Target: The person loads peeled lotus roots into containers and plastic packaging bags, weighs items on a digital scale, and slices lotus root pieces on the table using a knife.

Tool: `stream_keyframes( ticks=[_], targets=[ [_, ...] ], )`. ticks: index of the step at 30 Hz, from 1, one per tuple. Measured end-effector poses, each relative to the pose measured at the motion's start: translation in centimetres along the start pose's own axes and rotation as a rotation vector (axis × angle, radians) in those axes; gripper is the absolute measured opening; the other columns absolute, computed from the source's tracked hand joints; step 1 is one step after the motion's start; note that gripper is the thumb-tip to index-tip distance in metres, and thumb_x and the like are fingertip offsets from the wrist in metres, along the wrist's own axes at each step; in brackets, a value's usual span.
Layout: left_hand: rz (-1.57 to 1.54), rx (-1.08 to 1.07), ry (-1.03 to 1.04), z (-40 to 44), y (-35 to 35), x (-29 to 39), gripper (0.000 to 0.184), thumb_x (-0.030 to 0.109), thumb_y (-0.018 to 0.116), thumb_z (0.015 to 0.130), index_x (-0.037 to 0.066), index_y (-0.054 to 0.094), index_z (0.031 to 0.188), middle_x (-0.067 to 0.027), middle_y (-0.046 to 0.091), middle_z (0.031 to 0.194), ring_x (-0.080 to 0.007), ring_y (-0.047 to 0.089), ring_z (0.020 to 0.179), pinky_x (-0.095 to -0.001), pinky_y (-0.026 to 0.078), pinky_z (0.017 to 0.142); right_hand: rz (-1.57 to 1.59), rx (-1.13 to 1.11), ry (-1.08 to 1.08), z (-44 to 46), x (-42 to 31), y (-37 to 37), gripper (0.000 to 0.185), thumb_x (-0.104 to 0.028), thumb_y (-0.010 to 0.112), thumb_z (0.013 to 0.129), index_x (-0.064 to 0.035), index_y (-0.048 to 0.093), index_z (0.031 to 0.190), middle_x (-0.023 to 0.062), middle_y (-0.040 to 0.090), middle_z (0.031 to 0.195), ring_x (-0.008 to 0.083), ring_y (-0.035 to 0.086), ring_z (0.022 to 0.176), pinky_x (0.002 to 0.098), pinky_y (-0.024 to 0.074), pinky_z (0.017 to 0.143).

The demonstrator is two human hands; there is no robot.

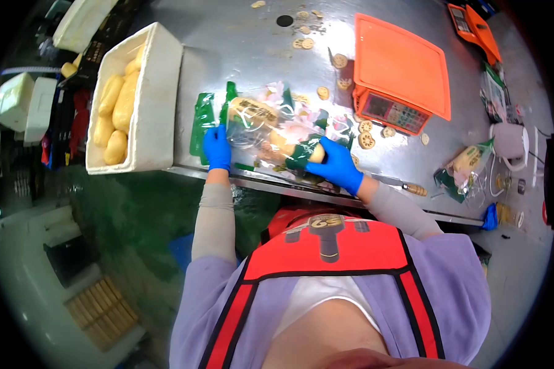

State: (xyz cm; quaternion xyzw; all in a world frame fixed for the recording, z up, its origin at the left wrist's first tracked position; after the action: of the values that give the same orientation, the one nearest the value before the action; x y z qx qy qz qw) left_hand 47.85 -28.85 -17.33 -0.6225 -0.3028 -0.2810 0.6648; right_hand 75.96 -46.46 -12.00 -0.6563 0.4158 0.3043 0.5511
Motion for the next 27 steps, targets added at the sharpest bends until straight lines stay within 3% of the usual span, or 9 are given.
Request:
stream_keyframes(
  ticks=[4, 6, 9, 13, 17, 21, 22, 26, 27],
  targets=[
    [0.077, 0.198, 0.113, 0.1, -0.8, 1.0, 0.034, 0.028, 0.062, 0.08, 0.003, 0.057, 0.103, -0.0194, 0.056, 0.1, -0.0316, 0.053, 0.093, -0.0389, 0.042, 0.081, 0.435, 0.141, 0.063, -4.8, 1.8, -3.0, 0.071, -0.029, 0.075, 0.07, -0.0001, 0.042, 0.127, 0.0117, 0.056, 0.112, 0.0164, 0.052, 0.103, 0.0292, 0.0422, 0.088],
    [0.227, 0.265, 0.236, -1.0, -2.0, 5.2, 0.048, 0.026, 0.061, 0.08, 0.005, 0.048, 0.122, -0.0217, 0.046, 0.123, -0.0336, 0.043, 0.114, -0.0413, 0.035, 0.095, 0.51, 0.183, 0.097, -7.1, 2.3, -4.6, 0.071, -0.026, 0.075, 0.07, 0.0009, 0.041, 0.127, 0.0114, 0.054, 0.114, 0.0164, 0.051, 0.105, 0.0294, 0.0415, 0.089],
    [0.222, 0.252, 0.477, -2.9, -1.3, 11.8, 0.048, 0.023, 0.06, 0.081, 0.007, 0.048, 0.124, -0.0209, 0.043, 0.127, -0.0357, 0.041, 0.115, -0.0438, 0.032, 0.097, 0.66, 0.213, 0.132, -9.5, 1.2, -6.9, 0.067, -0.018, 0.072, 0.073, 0.0031, 0.039, 0.127, 0.0106, 0.051, 0.117, 0.0171, 0.049, 0.107, 0.0302, 0.0395, 0.092],
    [-0.094, -0.175, 0.873, -10.7, 2.4, 22.6, 0.049, 0.026, 0.061, 0.08, 0.011, 0.049, 0.124, -0.014, 0.046, 0.125, -0.0339, 0.043, 0.114, -0.0429, 0.033, 0.096, 0.746, 0.25, 0.15, -10.7, 0.0, -8.5, 0.062, -0.014, 0.069, 0.075, 0.0025, 0.039, 0.126, 0.0106, 0.051, 0.117, 0.0179, 0.048, 0.108, 0.0309, 0.0387, 0.093],
    [0.014, -0.621, 1.308, -20.6, 5.6, 29.0, 0.05, 0.034, 0.059, 0.076, 0.013, 0.052, 0.121, -0.0138, 0.049, 0.122, -0.0308, 0.041, 0.117, -0.0465, 0.028, 0.098, 0.798, 0.247, 0.186, -10.6, -0.7, -8.9, 0.057, -0.017, 0.067, 0.076, 0.0014, 0.043, 0.124, 0.0088, 0.053, 0.111, 0.0158, 0.052, 0.1, 0.0288, 0.0423, 0.086],
    [0.309, -0.441, 0.923, -12.9, 6.0, 26.2, 0.053, 0.039, 0.057, 0.078, 0.013, 0.049, 0.124, -0.0137, 0.044, 0.128, -0.031, 0.041, 0.118, -0.0494, 0.025, 0.099, 0.795, 0.294, 0.282, -11.4, 0.8, -9.5, 0.052, -0.026, 0.064, 0.078, -0.0014, 0.047, 0.12, 0.0035, 0.057, 0.097, 0.0095, 0.052, 0.082, 0.0218, 0.0428, 0.066],
    [0.481, -0.165, 0.899, -10.4, 3.9, 25.9, 0.055, 0.043, 0.061, 0.075, 0.012, 0.051, 0.12, -0.0159, 0.041, 0.13, -0.0317, 0.037, 0.121, -0.0495, 0.022, 0.101, 0.795, 0.365, 0.27, -11.8, 1.2, -9.8, 0.053, -0.031, 0.063, 0.078, -0.0026, 0.048, 0.12, 0.0007, 0.056, 0.091, 0.0068, 0.048, 0.074, 0.0196, 0.037, 0.059],
    [0.267, 0.317, 0.704, -4.3, -6.2, 20.5, 0.034, 0.014, 0.063, 0.081, 0.0, 0.057, 0.112, -0.0204, 0.042, 0.127, -0.0308, 0.045, 0.113, -0.0369, 0.037, 0.093, 0.735, 0.392, 0.28, -11.7, 2.3, -11.2, 0.055, -0.023, 0.066, 0.078, 0.0004, 0.045, 0.122, 0.0067, 0.055, 0.107, 0.0143, 0.053, 0.096, 0.0266, 0.0443, 0.081],
    [-0.03, 0.359, 0.628, -2.6, -7.4, 16.2, 0.027, 0.021, 0.06, 0.085, -0.001, 0.062, 0.1, -0.0174, 0.056, 0.107, -0.0213, 0.057, 0.092, -0.0281, 0.045, 0.076, 0.74, 0.38, 0.274, -11.1, 2.8, -10.9, 0.055, -0.023, 0.066, 0.078, 0.0004, 0.045, 0.122, 0.0067, 0.055, 0.107, 0.0143, 0.053, 0.096, 0.0266, 0.0443, 0.081]
  ],
)
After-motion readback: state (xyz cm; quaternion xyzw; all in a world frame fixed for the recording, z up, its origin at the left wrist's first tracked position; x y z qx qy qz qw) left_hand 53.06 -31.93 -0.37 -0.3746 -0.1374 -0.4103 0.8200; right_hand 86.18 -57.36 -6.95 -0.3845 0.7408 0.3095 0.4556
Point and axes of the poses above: each hand's wrist, its own z-axis towards the middle knuckle, its own y-axis out of the palm, x = y × z, the point moved 7 cm from there along z, towards the middle knuckle
